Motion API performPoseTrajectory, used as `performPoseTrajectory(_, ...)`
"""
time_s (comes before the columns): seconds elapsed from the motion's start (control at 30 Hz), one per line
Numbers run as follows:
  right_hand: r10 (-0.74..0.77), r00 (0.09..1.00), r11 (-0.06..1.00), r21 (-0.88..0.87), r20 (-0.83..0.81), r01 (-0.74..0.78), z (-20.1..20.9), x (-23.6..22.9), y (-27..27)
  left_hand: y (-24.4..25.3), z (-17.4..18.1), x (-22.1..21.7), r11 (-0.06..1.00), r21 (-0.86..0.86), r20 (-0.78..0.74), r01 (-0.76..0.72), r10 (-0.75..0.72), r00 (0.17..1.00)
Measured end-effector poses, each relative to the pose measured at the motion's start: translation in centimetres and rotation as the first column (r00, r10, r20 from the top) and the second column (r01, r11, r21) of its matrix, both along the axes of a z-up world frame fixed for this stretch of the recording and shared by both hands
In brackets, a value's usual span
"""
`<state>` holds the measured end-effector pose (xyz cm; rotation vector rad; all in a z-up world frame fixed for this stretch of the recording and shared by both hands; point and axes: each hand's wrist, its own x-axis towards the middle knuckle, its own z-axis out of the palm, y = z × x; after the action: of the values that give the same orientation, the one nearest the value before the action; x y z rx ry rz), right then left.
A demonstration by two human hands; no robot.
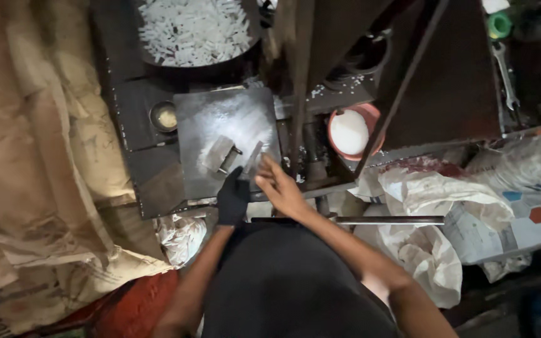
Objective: The person operates a manual press machine by placing a metal block into the press, pulling a lever to activate the press, and then removing the block. This cycle is repeated multiple times throughout the clip.
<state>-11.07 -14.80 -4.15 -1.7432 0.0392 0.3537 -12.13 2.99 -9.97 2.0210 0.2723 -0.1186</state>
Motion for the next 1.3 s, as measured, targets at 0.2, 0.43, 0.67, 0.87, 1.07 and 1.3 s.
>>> performPoseTrajectory(0.2,-0.055,0.998,0.984,-0.169,0.016,0.057,-7.2,5.8,3.2,6.3,-0.9,0.7,0.989,0.006,0.203,-0.146,0.142,0.969)
performPoseTrajectory(0.43,-0.116,0.919,0.980,0.106,-0.376,0.167,-8.0,5.9,5.9,8.9,0.7,7.5,0.989,-0.049,-0.206,0.136,-0.143,0.968)
performPoseTrajectory(0.67,-0.152,0.830,0.882,0.306,-0.536,0.359,-7.0,5.7,6.6,8.6,2.4,9.9,0.895,0.143,-0.100,0.422,-0.411,0.906)
performPoseTrajectory(0.87,-0.324,0.946,0.946,-0.011,0.013,0.325,-1.0,-0.1,1.2,4.7,3.1,10.5,0.876,0.399,-0.136,0.272,-0.236,0.962)
performPoseTrajectory(1.07,-0.200,0.704,0.672,-0.428,0.682,0.605,2.8,-0.8,-7.4,2.2,2.2,14.6,0.889,0.302,-0.075,0.343,-0.337,0.939)
performPoseTrajectory(1.3,-0.347,0.808,0.493,-0.640,0.477,0.590,1.4,0.6,-8.9,-3.8,1.2,20.4,0.878,0.226,0.061,0.421,-0.444,0.894)
